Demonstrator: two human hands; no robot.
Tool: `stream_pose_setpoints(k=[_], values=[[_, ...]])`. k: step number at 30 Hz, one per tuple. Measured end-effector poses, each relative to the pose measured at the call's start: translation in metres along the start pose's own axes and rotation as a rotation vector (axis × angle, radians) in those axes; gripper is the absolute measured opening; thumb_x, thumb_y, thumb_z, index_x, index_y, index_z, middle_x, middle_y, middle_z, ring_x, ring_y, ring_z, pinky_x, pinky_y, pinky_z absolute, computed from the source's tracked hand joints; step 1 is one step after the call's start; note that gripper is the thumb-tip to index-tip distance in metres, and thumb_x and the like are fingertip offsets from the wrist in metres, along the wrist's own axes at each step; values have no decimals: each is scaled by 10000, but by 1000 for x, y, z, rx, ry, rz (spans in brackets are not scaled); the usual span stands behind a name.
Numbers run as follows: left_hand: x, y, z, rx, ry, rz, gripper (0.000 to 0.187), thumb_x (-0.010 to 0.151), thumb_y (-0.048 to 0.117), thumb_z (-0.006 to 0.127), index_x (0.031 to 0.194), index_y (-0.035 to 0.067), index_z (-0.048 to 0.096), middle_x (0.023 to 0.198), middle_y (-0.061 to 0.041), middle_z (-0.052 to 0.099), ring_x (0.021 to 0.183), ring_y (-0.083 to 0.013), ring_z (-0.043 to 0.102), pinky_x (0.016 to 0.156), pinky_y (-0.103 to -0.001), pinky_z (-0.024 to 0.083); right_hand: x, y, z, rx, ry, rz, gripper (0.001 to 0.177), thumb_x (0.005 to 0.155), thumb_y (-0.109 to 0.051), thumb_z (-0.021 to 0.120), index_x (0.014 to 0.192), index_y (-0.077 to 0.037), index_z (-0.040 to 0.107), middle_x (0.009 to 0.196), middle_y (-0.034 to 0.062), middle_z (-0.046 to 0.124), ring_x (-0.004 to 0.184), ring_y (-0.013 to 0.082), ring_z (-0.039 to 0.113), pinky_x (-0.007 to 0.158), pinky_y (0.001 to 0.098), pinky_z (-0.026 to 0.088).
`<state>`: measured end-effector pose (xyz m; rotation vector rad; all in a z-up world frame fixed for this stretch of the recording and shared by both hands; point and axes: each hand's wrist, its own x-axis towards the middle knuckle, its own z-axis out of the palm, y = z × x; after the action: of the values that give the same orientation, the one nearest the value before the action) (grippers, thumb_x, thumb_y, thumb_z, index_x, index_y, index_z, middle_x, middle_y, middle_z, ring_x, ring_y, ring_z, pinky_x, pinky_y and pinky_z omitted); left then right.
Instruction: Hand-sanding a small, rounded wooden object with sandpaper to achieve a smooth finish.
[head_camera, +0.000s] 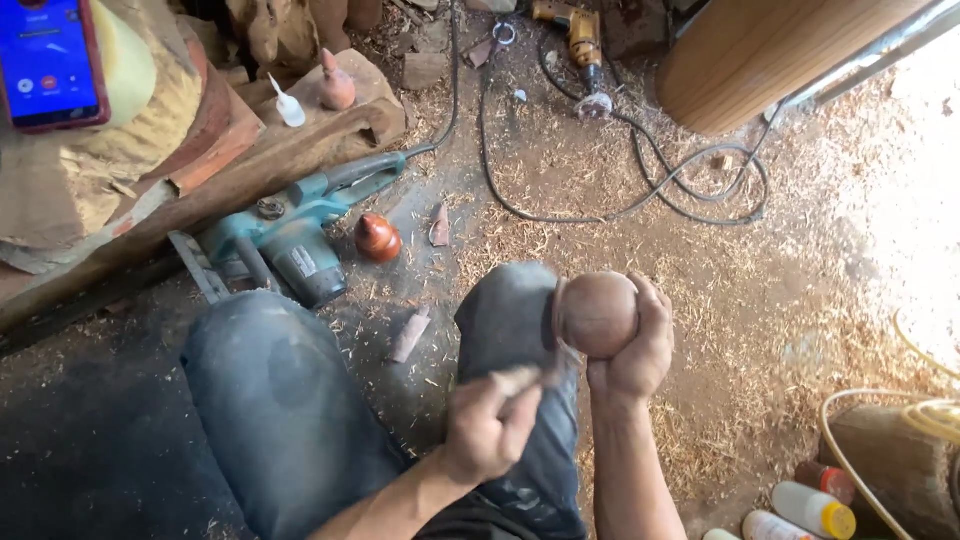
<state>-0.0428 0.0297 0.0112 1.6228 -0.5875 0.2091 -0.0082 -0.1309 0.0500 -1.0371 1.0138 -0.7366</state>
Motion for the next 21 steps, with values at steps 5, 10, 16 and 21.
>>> stream_pose_setpoints(k=[5,10,16,21], values=[[95,16,-4,-84,0,1,269,1090,99,564,1348,108,641,899,-43,646,880,-208,644,887,-337,538,-12,3,-10,148,-236,10,339,903,-353,567,1051,-70,683,1060,109,661,911,255,678,655,364,593],[91,-7,10,357,-9,296,236,1011,30,515,1211,2,635,970,-184,695,847,-375,655,749,-449,523,-15,1,4,78,-10,-21,218,937,-208,587,981,-74,753,1019,47,711,907,171,696,709,275,589],[21,15,-19,225,-91,328,160,978,13,603,1099,-59,678,763,-127,699,568,-266,624,559,-392,479,-16,-9,5,-16,14,69,345,950,-428,597,996,-107,715,969,65,699,747,168,671,600,298,584],[82,3,1,292,6,125,215,991,122,600,1191,73,664,878,-119,742,697,-322,697,620,-433,528,-15,1,-1,57,-39,16,311,970,-367,588,995,-91,728,970,64,690,831,155,670,658,293,587]])
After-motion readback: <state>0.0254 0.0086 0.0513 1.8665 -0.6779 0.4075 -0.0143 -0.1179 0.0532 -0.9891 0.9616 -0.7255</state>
